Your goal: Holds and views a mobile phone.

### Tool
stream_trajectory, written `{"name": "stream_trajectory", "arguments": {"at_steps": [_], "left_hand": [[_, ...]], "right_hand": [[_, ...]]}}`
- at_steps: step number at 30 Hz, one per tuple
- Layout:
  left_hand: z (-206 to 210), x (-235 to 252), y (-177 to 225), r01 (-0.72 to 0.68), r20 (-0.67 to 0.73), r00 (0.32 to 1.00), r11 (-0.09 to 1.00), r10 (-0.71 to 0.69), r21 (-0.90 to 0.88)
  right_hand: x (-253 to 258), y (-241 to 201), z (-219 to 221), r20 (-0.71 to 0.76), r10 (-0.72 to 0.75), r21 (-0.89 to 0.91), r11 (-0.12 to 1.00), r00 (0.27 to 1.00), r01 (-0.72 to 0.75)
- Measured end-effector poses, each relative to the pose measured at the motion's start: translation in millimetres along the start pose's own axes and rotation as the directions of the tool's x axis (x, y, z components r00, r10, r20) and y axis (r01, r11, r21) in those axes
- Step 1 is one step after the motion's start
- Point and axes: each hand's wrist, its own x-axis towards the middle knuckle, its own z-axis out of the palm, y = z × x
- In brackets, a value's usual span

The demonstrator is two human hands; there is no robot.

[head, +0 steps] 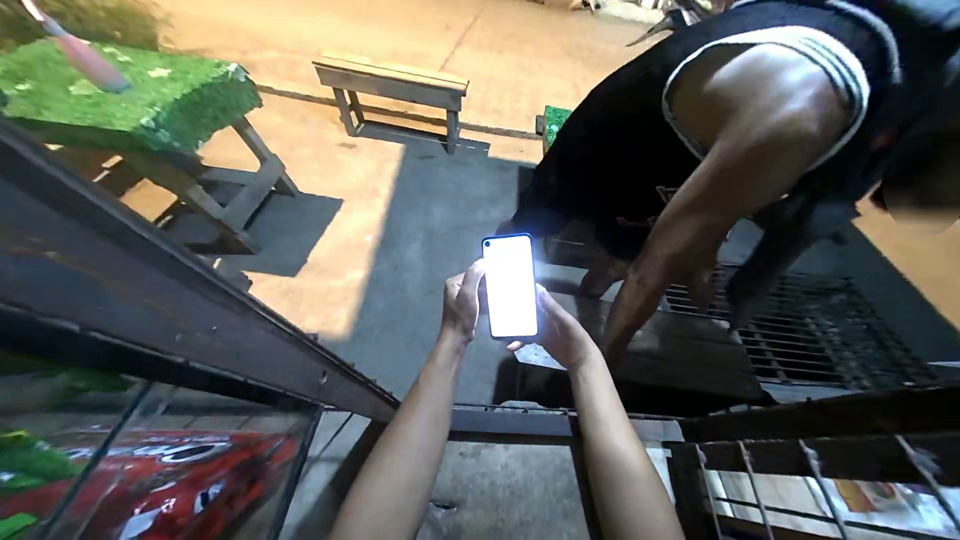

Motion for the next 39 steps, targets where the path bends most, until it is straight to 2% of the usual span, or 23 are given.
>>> {"name": "stream_trajectory", "arguments": {"at_steps": [7,15,22,26,30,33,35,36,39], "left_hand": [[2.9,-3.3,4.8,-0.036,0.105,0.994,0.999,0.04,-0.038],[0.7,-5.2,4.8,-0.073,0.183,0.979,0.995,0.084,-0.065],[5.5,-2.3,10.9,-0.062,0.126,0.989,0.985,0.083,-0.162],[4.0,-2.3,10.8,-0.079,0.138,0.985,0.978,0.106,-0.192],[7.4,9.7,4.6,-0.12,0.112,0.981,0.954,0.157,-0.276],[7.8,4.7,14.5,-0.067,0.1,0.99,0.948,0.102,-0.31],[3.4,1.9,16.0,-0.042,0.127,0.988,0.943,0.089,-0.331],[2.7,2.8,15.9,-0.039,0.145,0.985,0.935,0.096,-0.353],[2.6,10.9,14.6,-0.038,0.198,0.971,0.907,0.132,-0.419]], "right_hand": [[-1.2,-2.0,-1.2,-0.038,-0.024,0.103,0.994,0.999,0.028],[1.0,0.2,-2.7,-0.051,-0.032,0.092,0.995,0.998,0.037],[5.1,3.5,11.6,-0.119,-0.044,0.028,0.998,0.992,0.048],[3.7,2.7,17.3,-0.146,-0.043,0.036,0.998,0.988,0.048],[4.6,1.5,34.5,-0.287,-0.046,0.023,0.998,0.957,0.055],[6.3,9.6,63.4,-0.437,-0.075,-0.024,0.997,0.896,0.072],[2.7,21.4,69.3,-0.463,-0.111,-0.015,0.993,0.88,0.117],[0.3,19.8,70.4,-0.465,-0.098,0.002,0.994,0.88,0.112],[4.1,-11.2,90.2,-0.574,0.021,0.051,0.999,0.818,0.01]]}}
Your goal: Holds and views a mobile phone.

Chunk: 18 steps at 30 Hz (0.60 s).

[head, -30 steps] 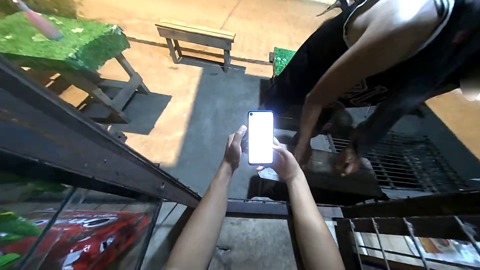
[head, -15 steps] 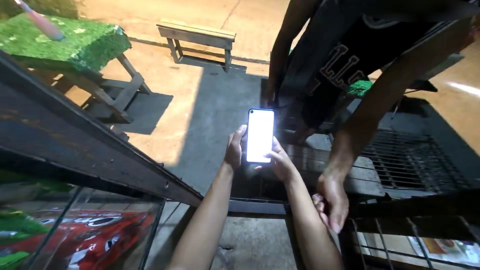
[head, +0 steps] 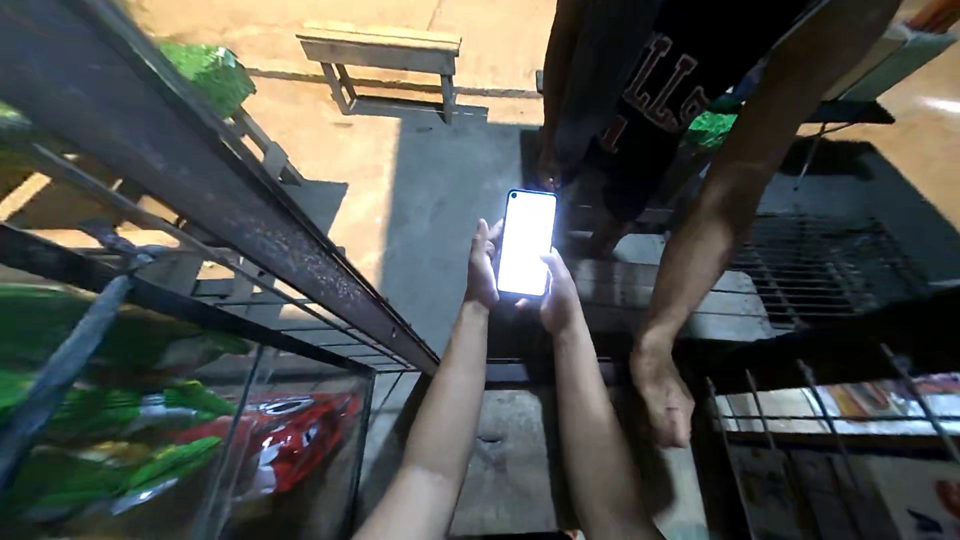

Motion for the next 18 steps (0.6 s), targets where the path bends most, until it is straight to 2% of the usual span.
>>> {"name": "stream_trajectory", "arguments": {"at_steps": [13,18], "left_hand": [[1.6,-3.3,1.6,0.014,-0.007,1.0,1.0,-0.014,0.019],[-0.1,-0.1,0.2,0.007,-0.012,1.0,1.0,-0.007,0.001]], "right_hand": [[21.2,21.8,-1.1,0.012,-0.12,0.028,0.992,0.993,0.119],[21.9,19.8,-1.1,0.03,-0.077,0.081,0.994,0.997,0.075]]}}
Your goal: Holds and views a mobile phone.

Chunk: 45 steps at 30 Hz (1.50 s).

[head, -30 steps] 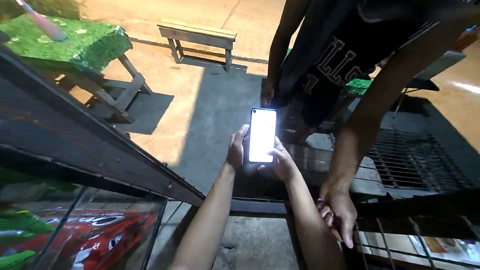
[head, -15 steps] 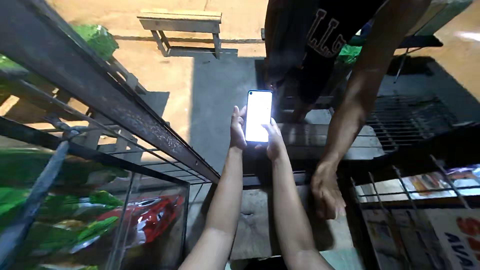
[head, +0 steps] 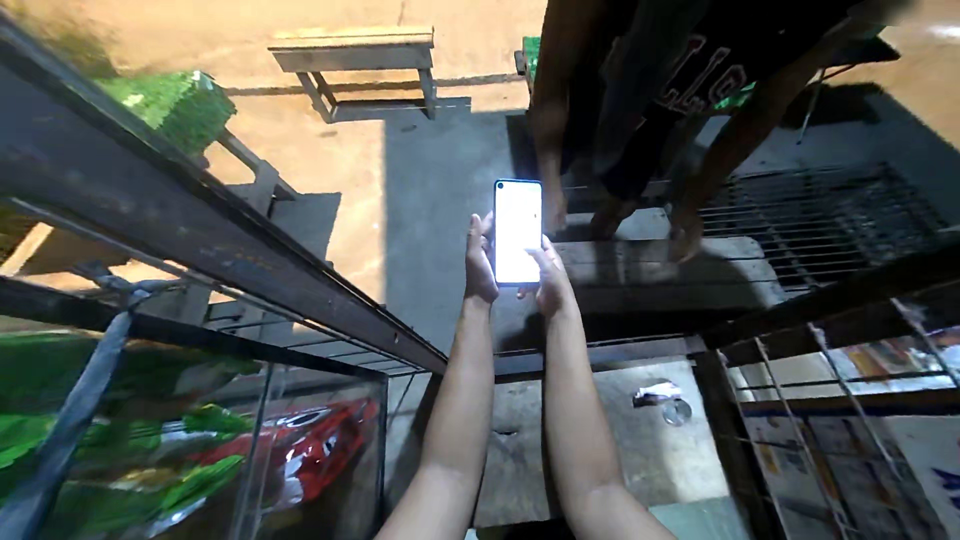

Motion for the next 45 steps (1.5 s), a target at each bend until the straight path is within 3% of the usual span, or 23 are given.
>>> {"name": "stream_trajectory", "arguments": {"at_steps": [6,10,15,21,25,28,32,36,45], "left_hand": [[-2.0,1.3,-0.5,-0.01,0.014,1.0,1.0,0.01,0.025],[-0.8,1.0,-0.7,-0.01,0.036,0.999,1.0,0.009,0.015],[-1.4,0.5,0.7,-0.008,0.042,0.999,1.0,0.007,0.014],[-4.4,2.7,0.8,-0.014,0.04,0.999,1.0,0.014,0.005],[-2.8,1.4,0.4,-0.07,0.138,0.988,0.997,0.074,-0.033],[3.8,-2.3,4.3,-0.047,0.115,0.992,0.999,0.05,-0.023],[-4.3,-0.4,0.9,-0.093,-0.05,0.994,0.994,0.096,0.06],[0.6,-1.8,1.8,-0.09,0.071,0.994,0.995,0.088,0.029],[1.4,-2.0,0.1,-0.068,0.045,0.996,0.996,0.071,-0.061]], "right_hand": [[3.5,2.2,-8.2,0.08,0.022,0.116,0.993,0.997,-0.032],[2.3,3.1,-11.1,0.106,0.009,0.074,0.997,0.994,-0.017],[5.6,8.4,-18.1,0.257,-0.074,0.075,0.996,0.964,0.056],[3.8,8.8,-17.4,0.263,-0.087,0.076,0.995,0.961,0.069],[0.3,7.9,-18.1,0.264,-0.108,0.09,0.992,0.958,0.087],[-3.7,4.7,-17.4,0.227,-0.091,0.06,0.995,0.969,0.08],[-15.6,-3.1,-13.2,0.187,-0.06,0.029,0.998,0.981,0.056],[-4.9,1.2,-17.3,0.244,-0.075,0.093,0.994,0.967,0.054],[-1.8,3.4,-18.9,0.253,-0.059,0.105,0.994,0.966,0.034]]}}
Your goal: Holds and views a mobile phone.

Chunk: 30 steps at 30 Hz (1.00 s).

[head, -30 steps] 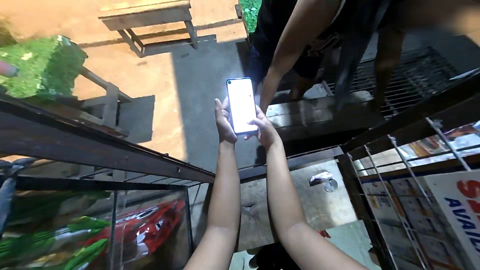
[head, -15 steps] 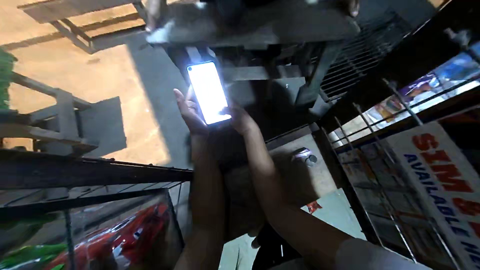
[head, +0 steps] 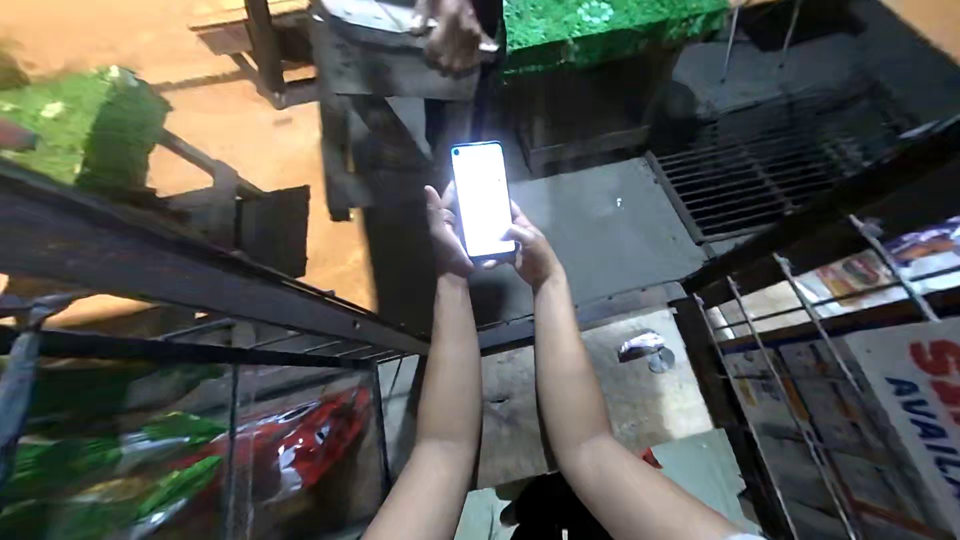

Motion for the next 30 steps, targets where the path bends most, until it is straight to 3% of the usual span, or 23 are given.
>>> {"name": "stream_trajectory", "arguments": {"at_steps": [14,16,18,20,22,23,24,27,29,30], "left_hand": [[-0.4,2.3,2.1,0.05,0.02,0.999,0.999,-0.05,-0.014],[0.5,3.0,2.7,0.067,-0.006,0.998,0.997,-0.067,-0.025],[0.8,3.4,4.3,0.082,-0.039,0.996,0.995,-0.084,-0.052],[-1.3,4.5,4.0,0.058,-0.054,0.997,0.995,-0.063,-0.083],[-0.7,5.1,6.1,0.035,-0.071,0.997,0.997,-0.04,-0.071],[-0.2,5.5,5.8,0.03,-0.075,0.997,0.998,-0.034,-0.058],[0.6,4.3,4.9,0.024,-0.07,0.997,0.998,-0.028,-0.057],[6.2,1.2,9.2,0.01,-0.023,1.0,0.995,-0.013,-0.101],[5.9,0.2,9.4,0.002,-0.011,1.0,0.995,-0.003,-0.105],[5.3,1.1,8.4,0.001,-0.015,1.0,0.994,-0.003,-0.107]], "right_hand": [[2.8,0.7,-1.6,0.029,0.003,0.026,1.0,1.0,-0.004],[-0.1,-7.3,0.0,-0.035,0.049,-0.039,0.998,0.998,-0.051],[-8.2,-21.5,3.6,-0.169,0.014,-0.275,0.96,0.986,-0.061],[-30.4,-37.0,10.3,-0.294,-0.27,-0.627,0.778,0.917,0.028],[-62.9,-41.6,15.0,-0.27,-0.65,-0.859,0.496,0.711,0.127],[-84.3,-41.9,16.5,-0.223,-0.756,-0.909,0.388,0.616,0.148],[-109.5,-39.7,16.2,-0.174,-0.807,-0.941,0.305,0.565,0.147],[-191.8,-21.6,-2.5,-0.11,-0.798,-0.989,0.148,0.593,0.017],[-233.3,2.3,-32.6,-0.183,-0.776,-0.982,0.111,0.604,-0.156],[-247.7,12.4,-46.8,-0.261,-0.72,-0.959,0.12,0.643,-0.256]]}}
